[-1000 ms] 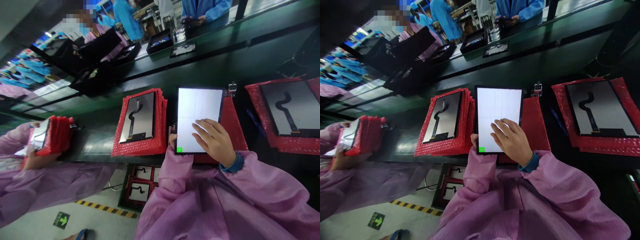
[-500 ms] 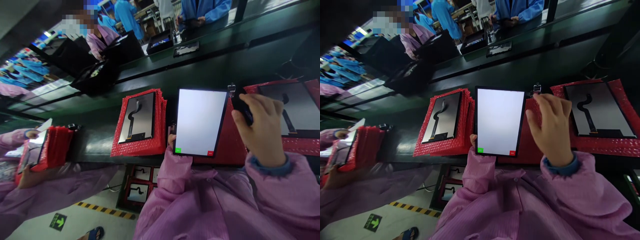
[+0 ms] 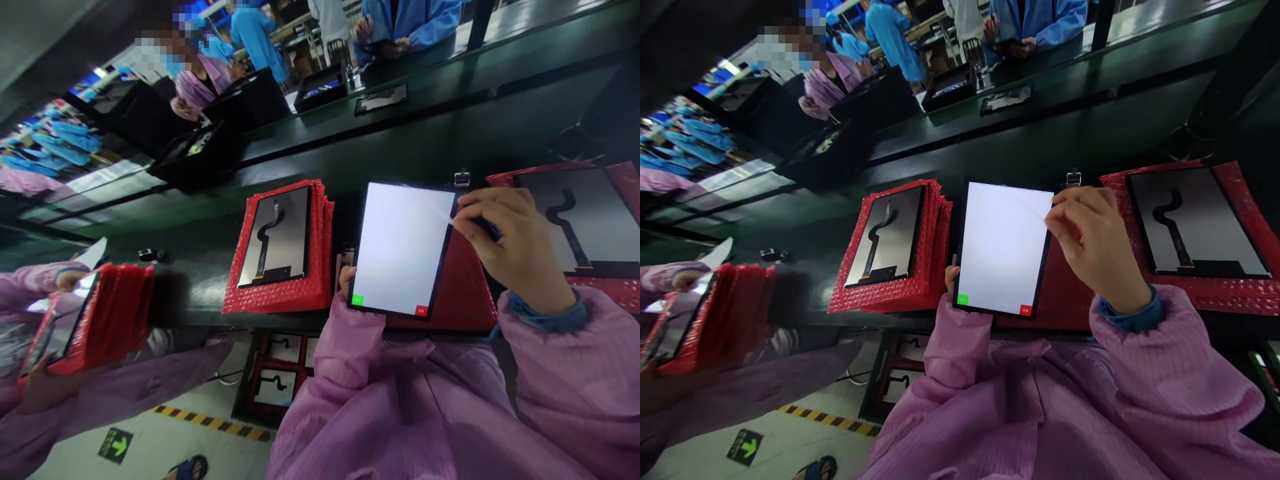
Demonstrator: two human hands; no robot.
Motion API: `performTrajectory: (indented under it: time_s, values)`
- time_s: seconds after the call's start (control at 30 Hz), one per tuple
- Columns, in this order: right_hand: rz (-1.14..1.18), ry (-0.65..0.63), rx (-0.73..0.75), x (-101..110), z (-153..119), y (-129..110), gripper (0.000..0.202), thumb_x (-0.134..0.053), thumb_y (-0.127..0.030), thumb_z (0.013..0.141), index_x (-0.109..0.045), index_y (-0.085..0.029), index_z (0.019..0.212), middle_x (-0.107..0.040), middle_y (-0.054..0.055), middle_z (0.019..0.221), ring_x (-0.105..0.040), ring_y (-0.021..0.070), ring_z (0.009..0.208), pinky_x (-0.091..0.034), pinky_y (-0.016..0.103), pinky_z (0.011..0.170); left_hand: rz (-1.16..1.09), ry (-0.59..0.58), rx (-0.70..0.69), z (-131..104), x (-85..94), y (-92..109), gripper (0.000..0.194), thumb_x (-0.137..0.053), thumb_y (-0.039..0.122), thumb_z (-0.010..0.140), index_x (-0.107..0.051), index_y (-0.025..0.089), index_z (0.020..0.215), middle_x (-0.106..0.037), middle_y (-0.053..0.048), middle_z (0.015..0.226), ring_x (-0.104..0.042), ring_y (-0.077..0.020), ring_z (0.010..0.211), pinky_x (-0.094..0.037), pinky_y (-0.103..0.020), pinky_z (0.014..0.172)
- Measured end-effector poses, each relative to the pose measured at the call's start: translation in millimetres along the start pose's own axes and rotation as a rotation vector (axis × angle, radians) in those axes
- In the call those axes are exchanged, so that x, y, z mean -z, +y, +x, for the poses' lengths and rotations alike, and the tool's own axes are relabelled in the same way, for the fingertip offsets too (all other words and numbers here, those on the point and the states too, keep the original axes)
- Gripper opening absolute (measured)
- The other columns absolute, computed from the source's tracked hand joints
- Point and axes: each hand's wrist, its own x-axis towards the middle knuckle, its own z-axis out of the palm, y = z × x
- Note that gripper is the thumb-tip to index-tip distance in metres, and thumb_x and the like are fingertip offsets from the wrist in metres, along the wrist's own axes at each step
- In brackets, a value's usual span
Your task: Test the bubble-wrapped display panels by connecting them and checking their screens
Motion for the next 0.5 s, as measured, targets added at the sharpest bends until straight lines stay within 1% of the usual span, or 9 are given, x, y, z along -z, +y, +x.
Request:
performTrajectory:
  time_s: [0.1,0.2,0.27,0.37,0.43,0.5]
  values:
    - [0.197,-0.211,0.118,8.3,-15.5,-13.4,0.023,-0.054,-0.034,0.099,-0.068,-0.022,0.085,-0.071,0.007,0.106,-0.065,0.0239,0.104,-0.054,0.043,0.091,-0.119,-0.083,-0.042,0.8,-2.4,-4.5,0.062,-0.056,0.072,0.074,-0.075,0.022,0.105,-0.078,-0.012,0.104,-0.059,-0.0444,0.129,-0.055,-0.058,0.103]
    - [0.359,-0.453,0.146,19.0,-32.8,-19.8,0.025,-0.054,-0.034,0.1,-0.069,-0.024,0.084,-0.071,0.006,0.106,-0.067,0.0214,0.1,-0.058,0.036,0.081,-0.148,-0.12,-0.061,0.5,-3.1,-5.8,0.071,-0.053,0.077,0.073,-0.073,0.022,0.113,-0.077,-0.012,0.112,-0.062,-0.0431,0.125,-0.056,-0.057,0.102]
    - [0.418,-0.553,0.145,25.9,-42.4,-21.0,0.023,-0.054,-0.033,0.1,-0.069,-0.025,0.084,-0.071,0.005,0.108,-0.067,0.0196,0.099,-0.059,0.033,0.078,-0.129,-0.101,-0.035,0.8,-1.1,-5.1,0.073,-0.052,0.078,0.072,-0.071,0.023,0.117,-0.076,-0.011,0.116,-0.065,-0.0414,0.12,-0.057,-0.057,0.102]
    - [0.463,-0.623,0.146,33.8,-51.2,-21.3,0.02,-0.057,-0.032,0.099,-0.069,-0.027,0.084,-0.071,0.003,0.109,-0.067,0.0179,0.101,-0.06,0.03,0.079,-0.065,-0.022,-0.018,3.5,3.2,-5.6,0.074,-0.048,0.079,0.072,-0.07,0.022,0.115,-0.076,-0.01,0.109,-0.068,-0.0384,0.112,-0.059,-0.053,0.098]
    - [0.481,-0.642,0.152,37.5,-53.1,-21.7,0.017,-0.059,-0.031,0.098,-0.07,-0.028,0.085,-0.071,0.002,0.109,-0.067,0.0175,0.102,-0.06,0.029,0.081,-0.021,0.023,-0.056,6.1,5.4,-8.2,0.074,-0.041,0.079,0.076,-0.069,0.023,0.114,-0.077,-0.009,0.103,-0.07,-0.0361,0.107,-0.061,-0.049,0.093]
    - [0.506,-0.649,0.14,40.6,-51.5,-22.7,0.015,-0.06,-0.031,0.097,-0.07,-0.028,0.086,-0.071,0.003,0.109,-0.068,0.0178,0.102,-0.059,0.028,0.081,0.079,0.059,-0.116,6.4,7.0,-12.0,0.073,-0.035,0.079,0.082,-0.068,0.023,0.115,-0.077,-0.008,0.098,-0.072,-0.0333,0.099,-0.063,-0.046,0.086]
